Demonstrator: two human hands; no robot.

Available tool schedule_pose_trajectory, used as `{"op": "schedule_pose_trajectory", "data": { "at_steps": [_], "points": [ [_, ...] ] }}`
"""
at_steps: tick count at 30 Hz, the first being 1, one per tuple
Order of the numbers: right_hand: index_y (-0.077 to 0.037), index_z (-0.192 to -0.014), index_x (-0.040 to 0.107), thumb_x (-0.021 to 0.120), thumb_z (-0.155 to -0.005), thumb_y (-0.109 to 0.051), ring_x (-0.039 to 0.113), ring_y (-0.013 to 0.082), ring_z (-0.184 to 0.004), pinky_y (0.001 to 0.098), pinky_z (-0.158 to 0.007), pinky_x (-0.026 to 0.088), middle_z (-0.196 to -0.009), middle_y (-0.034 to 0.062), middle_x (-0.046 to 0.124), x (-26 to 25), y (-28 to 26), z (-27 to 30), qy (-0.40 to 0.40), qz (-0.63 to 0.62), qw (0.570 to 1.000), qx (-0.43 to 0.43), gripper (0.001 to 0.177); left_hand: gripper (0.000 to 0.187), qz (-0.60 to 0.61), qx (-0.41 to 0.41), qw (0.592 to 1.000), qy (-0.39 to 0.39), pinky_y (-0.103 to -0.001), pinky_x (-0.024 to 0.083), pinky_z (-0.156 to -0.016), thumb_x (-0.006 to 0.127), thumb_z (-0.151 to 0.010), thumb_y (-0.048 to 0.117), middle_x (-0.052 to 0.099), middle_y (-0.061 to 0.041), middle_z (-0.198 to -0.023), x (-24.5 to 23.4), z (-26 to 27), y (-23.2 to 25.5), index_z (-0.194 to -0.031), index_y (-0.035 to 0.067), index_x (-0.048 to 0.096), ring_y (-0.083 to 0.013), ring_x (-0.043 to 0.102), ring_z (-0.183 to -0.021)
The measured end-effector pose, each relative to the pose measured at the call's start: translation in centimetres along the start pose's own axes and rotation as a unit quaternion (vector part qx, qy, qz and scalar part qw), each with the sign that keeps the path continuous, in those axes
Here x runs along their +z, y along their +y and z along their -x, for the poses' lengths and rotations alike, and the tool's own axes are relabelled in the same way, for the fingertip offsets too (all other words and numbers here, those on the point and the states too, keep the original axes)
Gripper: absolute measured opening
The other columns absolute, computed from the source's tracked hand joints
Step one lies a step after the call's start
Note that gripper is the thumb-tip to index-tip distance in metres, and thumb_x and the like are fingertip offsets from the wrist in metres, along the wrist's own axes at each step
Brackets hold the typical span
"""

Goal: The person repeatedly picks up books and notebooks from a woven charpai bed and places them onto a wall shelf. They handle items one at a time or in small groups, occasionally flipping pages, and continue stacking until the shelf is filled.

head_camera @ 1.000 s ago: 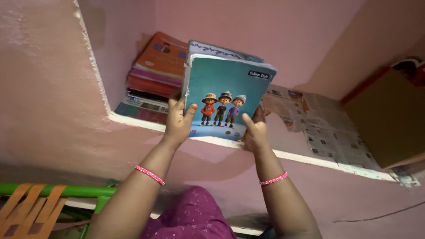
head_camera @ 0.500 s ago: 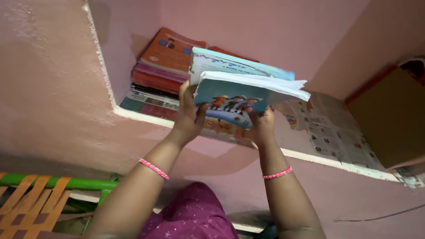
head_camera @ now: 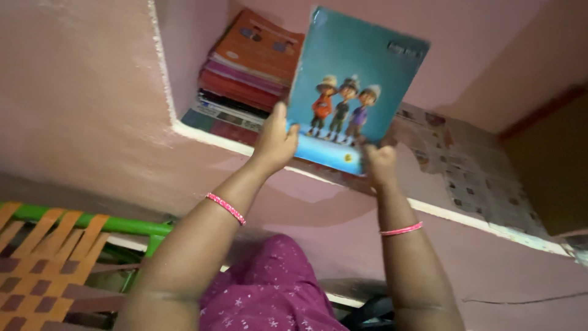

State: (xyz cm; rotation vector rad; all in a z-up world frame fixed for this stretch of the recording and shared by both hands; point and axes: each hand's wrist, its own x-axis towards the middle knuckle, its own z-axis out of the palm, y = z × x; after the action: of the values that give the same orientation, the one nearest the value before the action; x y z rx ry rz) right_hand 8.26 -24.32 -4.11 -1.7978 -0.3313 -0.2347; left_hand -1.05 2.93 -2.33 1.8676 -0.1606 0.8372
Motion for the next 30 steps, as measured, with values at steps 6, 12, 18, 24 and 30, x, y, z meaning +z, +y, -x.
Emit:
{"op": "schedule_pose_trajectory", "data": {
  "at_steps": [6, 12, 18, 24, 30],
  "points": [
    [-0.009, -0.146, 0.052, 0.067, -0.098, -0.007, 0.063, 0.0198, -0.115, 0.0354, -0.095, 0.056, -0.129, 0.0056, 0.064, -0.6, -7.9, -2.8, 0.010, -0.124, 0.983, -0.137, 0.050, 0.032, -0.042, -0.013, 0.998, 0.039, -0.047, 0.054, -0.088, 0.064, -0.105, 0.035, 0.073, -0.017, -0.108, -6.5, -2.2, -1.2, -0.121, 0.008, 0.067, -0.0379, 0.071, -0.102],
    [-0.007, -0.140, 0.056, 0.060, -0.103, -0.012, 0.069, 0.0226, -0.107, 0.0410, -0.082, 0.056, -0.123, 0.0079, 0.070, 0.4, -13.6, -7.8, -0.043, -0.243, 0.966, -0.077, 0.037, 0.048, -0.386, 0.066, 0.913, 0.113, -0.053, 0.047, -0.093, 0.076, -0.077, 0.023, 0.057, -0.020, -0.131, -9.2, 0.2, -4.0, -0.122, 0.011, 0.065, -0.0408, 0.053, -0.120],
    [-0.006, -0.125, 0.059, 0.063, -0.090, -0.005, 0.074, 0.0265, -0.092, 0.0447, -0.079, 0.063, -0.108, 0.0101, 0.071, 8.6, -12.3, -17.6, -0.056, -0.345, 0.936, -0.032, 0.035, 0.049, -0.375, 0.024, 0.922, 0.092, -0.052, 0.046, -0.099, 0.074, -0.080, 0.023, 0.054, -0.018, -0.134, -9.1, 0.0, -4.0, -0.126, 0.012, 0.064, -0.0404, 0.050, -0.125],
    [-0.001, -0.122, 0.062, 0.064, -0.093, -0.005, 0.072, 0.0269, -0.091, 0.0421, -0.079, 0.062, -0.107, 0.0129, 0.070, 16.5, -10.8, -20.6, -0.155, -0.329, 0.932, -0.001, 0.028, 0.052, -0.374, 0.016, 0.922, 0.101, -0.051, 0.045, -0.098, 0.073, -0.077, 0.024, 0.054, -0.017, -0.137, -9.1, 0.2, -3.5, -0.127, 0.014, 0.064, -0.0383, 0.051, -0.123],
    [-0.001, -0.121, 0.061, 0.070, -0.088, -0.010, 0.070, 0.0260, -0.090, 0.0408, -0.074, 0.060, -0.106, 0.0136, 0.069, 19.7, -10.4, -20.8, -0.102, -0.176, 0.979, 0.031, 0.035, 0.051, -0.379, -0.016, 0.923, 0.073, -0.051, 0.043, -0.100, 0.073, -0.079, 0.025, 0.053, -0.015, -0.139, -9.2, -0.1, -3.2, -0.127, 0.013, 0.064, -0.0376, 0.049, -0.124]
  ]
}}
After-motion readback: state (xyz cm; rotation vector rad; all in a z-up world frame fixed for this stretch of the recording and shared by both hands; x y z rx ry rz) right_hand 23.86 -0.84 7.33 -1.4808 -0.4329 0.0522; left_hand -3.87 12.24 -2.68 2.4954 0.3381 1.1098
